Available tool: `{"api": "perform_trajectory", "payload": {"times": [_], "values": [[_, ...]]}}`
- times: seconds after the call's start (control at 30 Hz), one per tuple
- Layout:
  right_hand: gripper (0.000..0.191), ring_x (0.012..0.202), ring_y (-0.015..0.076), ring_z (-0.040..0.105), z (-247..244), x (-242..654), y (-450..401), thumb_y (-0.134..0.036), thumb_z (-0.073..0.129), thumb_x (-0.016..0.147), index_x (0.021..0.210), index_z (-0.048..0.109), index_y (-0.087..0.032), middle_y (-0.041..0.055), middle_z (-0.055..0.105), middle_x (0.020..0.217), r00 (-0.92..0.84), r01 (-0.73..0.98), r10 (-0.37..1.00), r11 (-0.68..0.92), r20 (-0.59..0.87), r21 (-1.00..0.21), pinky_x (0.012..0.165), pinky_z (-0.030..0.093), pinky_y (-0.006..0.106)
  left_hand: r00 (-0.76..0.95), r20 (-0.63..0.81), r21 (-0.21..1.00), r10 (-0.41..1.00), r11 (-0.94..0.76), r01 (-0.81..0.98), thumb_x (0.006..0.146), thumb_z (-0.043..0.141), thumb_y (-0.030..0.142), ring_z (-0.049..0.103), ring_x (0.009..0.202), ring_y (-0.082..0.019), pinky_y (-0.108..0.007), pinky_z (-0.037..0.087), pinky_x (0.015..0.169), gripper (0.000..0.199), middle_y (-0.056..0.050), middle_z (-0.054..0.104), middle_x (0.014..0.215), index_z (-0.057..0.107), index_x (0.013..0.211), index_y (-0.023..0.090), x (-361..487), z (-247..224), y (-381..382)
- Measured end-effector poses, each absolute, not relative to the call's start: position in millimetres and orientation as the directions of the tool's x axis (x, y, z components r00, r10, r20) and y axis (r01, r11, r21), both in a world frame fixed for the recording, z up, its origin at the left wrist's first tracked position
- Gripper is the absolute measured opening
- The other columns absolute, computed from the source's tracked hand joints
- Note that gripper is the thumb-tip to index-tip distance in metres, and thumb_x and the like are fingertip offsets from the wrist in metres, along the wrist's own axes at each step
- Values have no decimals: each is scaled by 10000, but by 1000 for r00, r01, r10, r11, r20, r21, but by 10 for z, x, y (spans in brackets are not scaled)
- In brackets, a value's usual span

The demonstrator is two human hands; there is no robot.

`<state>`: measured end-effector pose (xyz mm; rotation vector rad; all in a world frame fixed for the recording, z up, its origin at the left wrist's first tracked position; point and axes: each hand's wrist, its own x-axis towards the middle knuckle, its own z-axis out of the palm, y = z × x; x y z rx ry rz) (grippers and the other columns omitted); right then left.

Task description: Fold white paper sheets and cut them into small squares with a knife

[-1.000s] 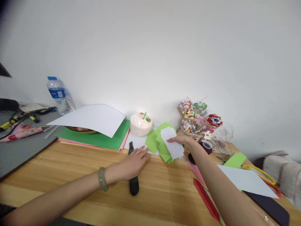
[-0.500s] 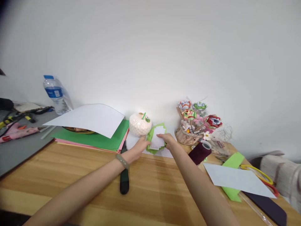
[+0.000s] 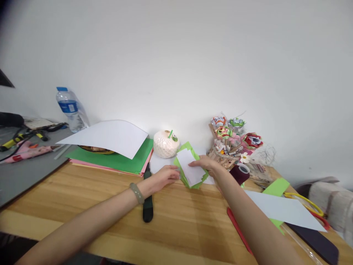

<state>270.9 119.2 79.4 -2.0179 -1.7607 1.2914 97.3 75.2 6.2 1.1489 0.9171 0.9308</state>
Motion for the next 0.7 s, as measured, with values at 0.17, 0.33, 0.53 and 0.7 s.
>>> {"api": "perform_trajectory", "payload": {"times": [0.17,0.33,0.53,0.7], "values": [[154,734,143,583,1365,2857,943,-264,601,803,907,596,-151,13,610,827,-103,894,951,-39,-291,-445,663,474,297,242,-84,996,967,85,8,660,554,135,510,1065,-240,-351,387,908,585,-170,502,1203,410,1225,88,675,147,601],[98,791,187,575,1248,2721,610,-241,669,719,782,627,-180,19,613,754,-212,963,955,168,-209,-208,728,434,327,241,81,991,967,-104,81,555,650,80,259,1298,-244,-343,223,1051,985,-155,256,1429,150,1403,130,588,173,464],[343,962,181,555,800,2688,398,-375,528,852,1143,524,-193,61,554,1138,-232,973,953,224,-195,-61,823,452,408,366,41,982,930,-105,157,557,685,106,367,1222,-283,-386,316,996,1100,-174,267,1412,20,1432,154,665,113,368],[455,962,238,580,831,2801,264,-230,573,776,1219,479,-204,83,605,1098,-257,966,954,258,-156,-16,749,454,375,339,39,978,940,-106,180,522,694,59,361,1218,-296,-396,303,1005,1109,-158,321,1370,71,1434,165,757,57,348]]}}
